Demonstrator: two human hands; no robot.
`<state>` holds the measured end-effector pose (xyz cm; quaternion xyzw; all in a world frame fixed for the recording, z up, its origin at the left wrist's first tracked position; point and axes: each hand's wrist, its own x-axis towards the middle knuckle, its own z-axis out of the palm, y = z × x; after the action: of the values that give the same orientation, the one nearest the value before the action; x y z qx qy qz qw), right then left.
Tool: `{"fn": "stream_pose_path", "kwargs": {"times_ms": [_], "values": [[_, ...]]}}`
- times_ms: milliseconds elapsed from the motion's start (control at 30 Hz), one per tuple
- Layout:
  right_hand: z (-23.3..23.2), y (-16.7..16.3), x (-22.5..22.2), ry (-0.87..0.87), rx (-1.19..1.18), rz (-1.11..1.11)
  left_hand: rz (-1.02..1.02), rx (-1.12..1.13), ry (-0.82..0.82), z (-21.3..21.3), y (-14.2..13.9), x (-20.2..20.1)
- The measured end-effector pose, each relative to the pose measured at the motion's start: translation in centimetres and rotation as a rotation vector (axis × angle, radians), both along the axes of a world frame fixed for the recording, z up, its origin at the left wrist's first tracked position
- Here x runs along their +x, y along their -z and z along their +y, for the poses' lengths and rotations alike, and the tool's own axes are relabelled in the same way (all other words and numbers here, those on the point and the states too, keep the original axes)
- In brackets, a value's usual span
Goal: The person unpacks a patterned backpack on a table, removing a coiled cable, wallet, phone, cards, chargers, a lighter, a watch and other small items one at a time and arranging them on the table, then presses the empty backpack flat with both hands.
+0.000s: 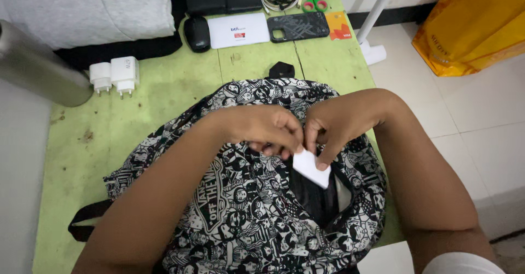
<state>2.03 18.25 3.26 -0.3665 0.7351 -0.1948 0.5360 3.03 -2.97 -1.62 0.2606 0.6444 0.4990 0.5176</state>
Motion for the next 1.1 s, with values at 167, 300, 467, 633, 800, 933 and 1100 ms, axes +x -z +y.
{"fn": "stream_pose_path", "kwargs": {"times_ms": [167,300,467,633,800,933,1100], "values": [[1.0,0.2,-1.0,0.118,-0.084,-0.049,-0.028,0.179,-0.167,-1.3,0.3,-1.3],[1.6,0.9,-2.2,0.247,-0.287,-0.004,0.179,0.253,-0.404,-1.1,1.2,-1.8],[1.5,2.3,-4.1,0.651,-0.31,0.113,0.665,0.429,-0.822,0.0,2.5,-2.4],[0.7,4.2,-4.8,0.86,-0.493,0.139,0.846,0.345,-1.012,-0.8,3.0,-3.2],[1.0,5.6,-6.1,0.983,-0.551,0.189,0.873,0.296,-1.065,-0.5,2.7,-3.0],[3.1,7.4,-8.4,1.252,-0.739,0.447,0.951,0.262,-1.009,-0.2,2.4,-2.3],[6.0,11.3,-11.4,1.38,-0.912,0.839,1.078,0.173,-0.888,-0.2,2.3,-1.7]]}}
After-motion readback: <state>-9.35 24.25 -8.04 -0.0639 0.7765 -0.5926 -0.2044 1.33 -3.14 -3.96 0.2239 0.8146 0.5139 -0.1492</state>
